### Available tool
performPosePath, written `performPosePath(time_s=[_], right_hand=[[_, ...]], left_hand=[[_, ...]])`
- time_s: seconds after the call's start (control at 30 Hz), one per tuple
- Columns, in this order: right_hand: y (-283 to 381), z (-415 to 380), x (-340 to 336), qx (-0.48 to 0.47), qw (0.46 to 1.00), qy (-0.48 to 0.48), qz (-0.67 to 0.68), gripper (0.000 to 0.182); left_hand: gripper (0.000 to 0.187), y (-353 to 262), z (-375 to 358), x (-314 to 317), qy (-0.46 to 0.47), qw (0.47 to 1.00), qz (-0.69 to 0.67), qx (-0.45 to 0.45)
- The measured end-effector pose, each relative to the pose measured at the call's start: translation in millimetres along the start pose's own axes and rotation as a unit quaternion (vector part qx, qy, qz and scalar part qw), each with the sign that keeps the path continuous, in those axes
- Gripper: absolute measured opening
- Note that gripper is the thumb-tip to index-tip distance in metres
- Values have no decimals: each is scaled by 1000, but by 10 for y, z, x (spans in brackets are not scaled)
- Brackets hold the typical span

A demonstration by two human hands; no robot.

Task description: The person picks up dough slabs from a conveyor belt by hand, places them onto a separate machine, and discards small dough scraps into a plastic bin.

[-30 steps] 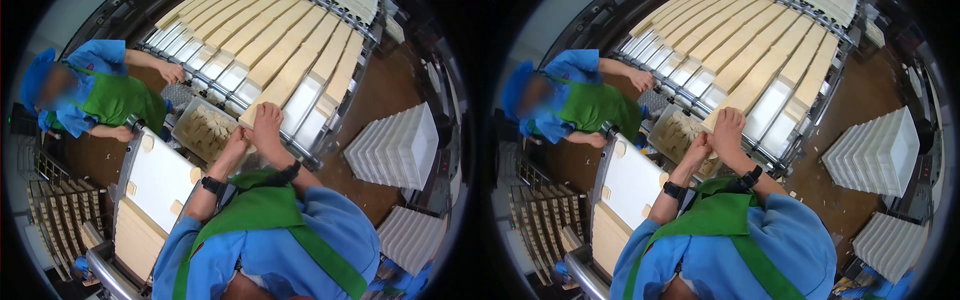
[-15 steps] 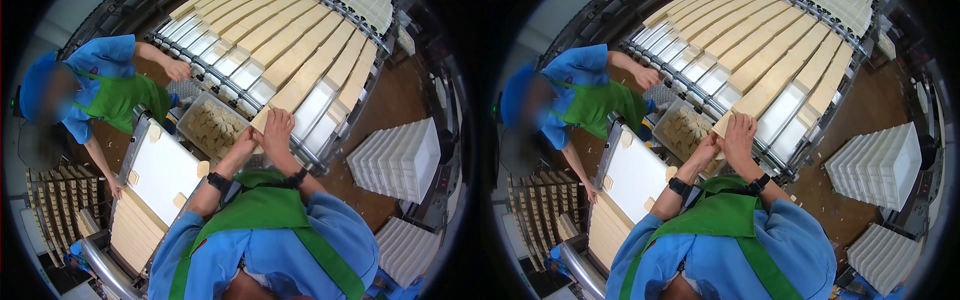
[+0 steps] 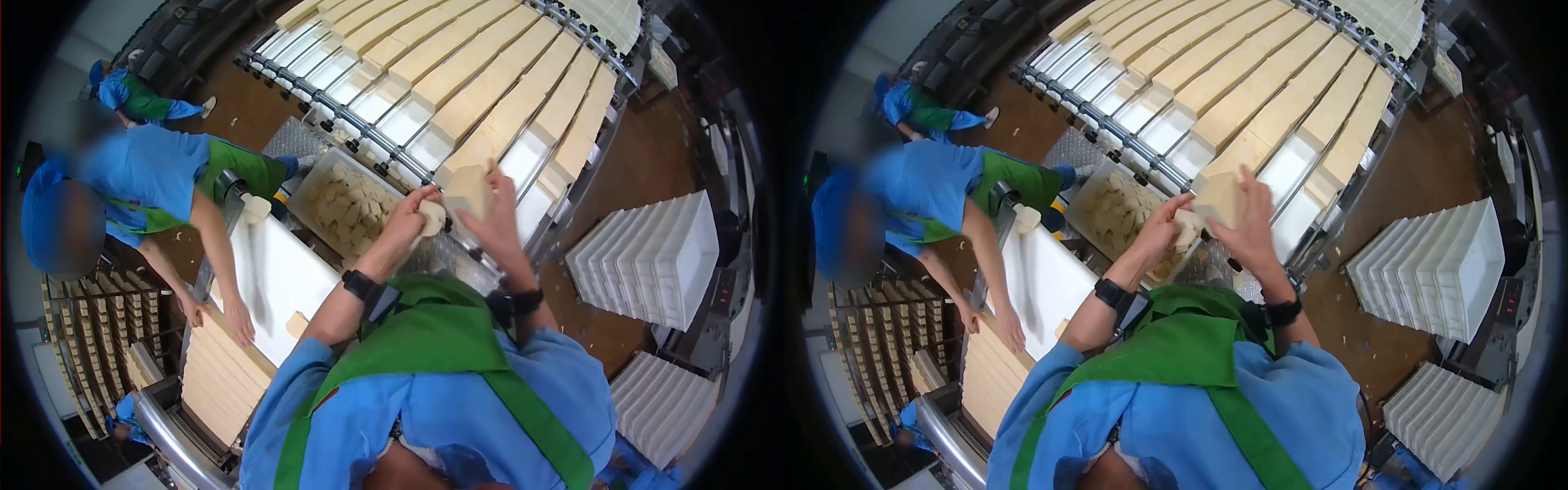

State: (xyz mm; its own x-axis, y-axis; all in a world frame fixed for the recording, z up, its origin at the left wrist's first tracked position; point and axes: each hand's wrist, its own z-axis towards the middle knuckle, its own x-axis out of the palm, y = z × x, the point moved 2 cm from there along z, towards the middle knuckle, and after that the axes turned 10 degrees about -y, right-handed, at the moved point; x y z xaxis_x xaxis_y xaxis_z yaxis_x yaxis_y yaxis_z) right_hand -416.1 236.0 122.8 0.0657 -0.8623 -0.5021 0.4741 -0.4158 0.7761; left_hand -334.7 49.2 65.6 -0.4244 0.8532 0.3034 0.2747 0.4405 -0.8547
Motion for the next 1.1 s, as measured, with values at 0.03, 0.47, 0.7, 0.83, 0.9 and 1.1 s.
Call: performPosePath(time_s=[0.03,0.47,0.7,0.83,0.9,1.1], right_hand=[[-53,4,-171,22,999,-13,28,106],[-1242,-369,-963,9,976,114,-183,118],[-1401,-132,-946,31,930,104,-350,91],[-1530,47,-1036,46,938,127,-321,86],[-1473,145,-1104,69,931,170,-316,87],[-1481,123,-1094,27,927,152,-342,86]], left_hand=[[73,47,81,48,5,1000,-2,-8],[60,-160,533,401,33,990,20,-133],[64,-246,368,329,-100,991,63,-63],[72,-75,124,4,-234,967,27,99],[72,44,57,-197,-283,952,13,120],[72,590,4,-687,-349,936,2,45]])
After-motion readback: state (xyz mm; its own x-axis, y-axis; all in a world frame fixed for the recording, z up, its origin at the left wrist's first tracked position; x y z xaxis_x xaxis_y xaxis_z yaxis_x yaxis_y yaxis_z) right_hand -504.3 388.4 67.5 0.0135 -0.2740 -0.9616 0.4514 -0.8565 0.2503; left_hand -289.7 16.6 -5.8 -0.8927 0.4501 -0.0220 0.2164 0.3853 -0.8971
